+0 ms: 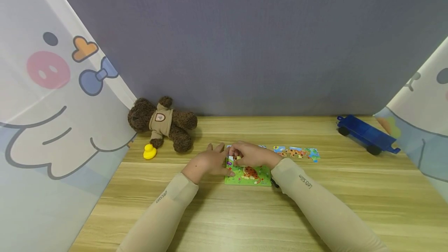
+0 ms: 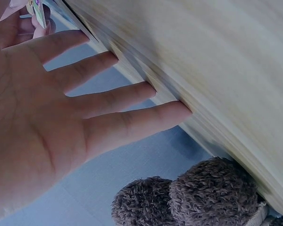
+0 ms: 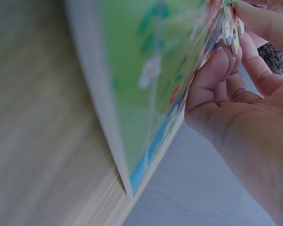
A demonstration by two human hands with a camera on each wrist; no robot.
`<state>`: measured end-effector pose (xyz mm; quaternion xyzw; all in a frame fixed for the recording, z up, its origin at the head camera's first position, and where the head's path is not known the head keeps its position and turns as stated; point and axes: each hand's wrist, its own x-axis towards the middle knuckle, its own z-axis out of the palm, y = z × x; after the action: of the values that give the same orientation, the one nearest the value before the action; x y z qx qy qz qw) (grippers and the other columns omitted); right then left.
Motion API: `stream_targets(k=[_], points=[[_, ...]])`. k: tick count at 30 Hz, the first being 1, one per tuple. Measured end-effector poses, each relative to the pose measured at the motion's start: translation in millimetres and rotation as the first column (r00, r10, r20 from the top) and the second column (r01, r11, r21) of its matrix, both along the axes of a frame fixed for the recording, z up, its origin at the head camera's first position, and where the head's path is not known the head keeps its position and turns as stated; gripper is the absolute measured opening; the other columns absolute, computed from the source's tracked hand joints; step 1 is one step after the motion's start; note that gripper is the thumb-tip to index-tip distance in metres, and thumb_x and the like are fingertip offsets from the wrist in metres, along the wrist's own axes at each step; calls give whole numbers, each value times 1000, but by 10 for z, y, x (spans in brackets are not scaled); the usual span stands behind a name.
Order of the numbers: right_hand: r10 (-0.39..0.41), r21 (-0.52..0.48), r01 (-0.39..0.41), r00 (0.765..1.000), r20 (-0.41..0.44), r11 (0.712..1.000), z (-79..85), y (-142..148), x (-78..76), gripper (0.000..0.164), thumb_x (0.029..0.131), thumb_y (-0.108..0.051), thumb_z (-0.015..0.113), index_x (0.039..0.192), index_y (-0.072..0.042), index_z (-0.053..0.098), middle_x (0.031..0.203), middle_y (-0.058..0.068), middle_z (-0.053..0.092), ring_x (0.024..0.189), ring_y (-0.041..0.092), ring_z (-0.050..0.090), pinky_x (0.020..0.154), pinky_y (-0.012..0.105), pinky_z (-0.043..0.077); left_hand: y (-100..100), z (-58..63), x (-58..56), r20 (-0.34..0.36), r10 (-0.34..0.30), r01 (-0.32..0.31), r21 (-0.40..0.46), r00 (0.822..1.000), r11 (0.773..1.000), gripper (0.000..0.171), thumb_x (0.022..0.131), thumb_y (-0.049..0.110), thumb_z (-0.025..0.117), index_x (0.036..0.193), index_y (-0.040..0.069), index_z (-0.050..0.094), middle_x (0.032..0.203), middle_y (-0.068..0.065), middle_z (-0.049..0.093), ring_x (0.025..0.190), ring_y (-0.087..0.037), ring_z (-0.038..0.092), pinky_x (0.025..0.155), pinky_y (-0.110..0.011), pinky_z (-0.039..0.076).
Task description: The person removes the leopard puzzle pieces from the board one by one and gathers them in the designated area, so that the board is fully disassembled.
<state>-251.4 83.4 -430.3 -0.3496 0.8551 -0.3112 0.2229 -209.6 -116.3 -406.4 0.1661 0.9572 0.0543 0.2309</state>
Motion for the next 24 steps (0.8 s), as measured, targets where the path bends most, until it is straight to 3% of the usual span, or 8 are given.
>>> stream_targets(k=[9,24], points=[[2,-37,0,997,74,999,28,5,21,15,105,-7,64,120,-9,63,107,2,65,92,14,58,80,30,50,-3,-1,10,-2,1,-1,2,1000,1000,102,96,67,70,173,21,21,181,-15,15,161,-62,15,125,-71,37],[4,-69,5,992,124,998,4,28,-20,12,110,-11,59,120,-9,65,107,5,69,78,13,55,69,27,47,-8,-29,-2,-7,-3,3,2,1000,1000,102,96,67,69,173,21,22,181,-15,16,161,-61,16,124,-71,38]])
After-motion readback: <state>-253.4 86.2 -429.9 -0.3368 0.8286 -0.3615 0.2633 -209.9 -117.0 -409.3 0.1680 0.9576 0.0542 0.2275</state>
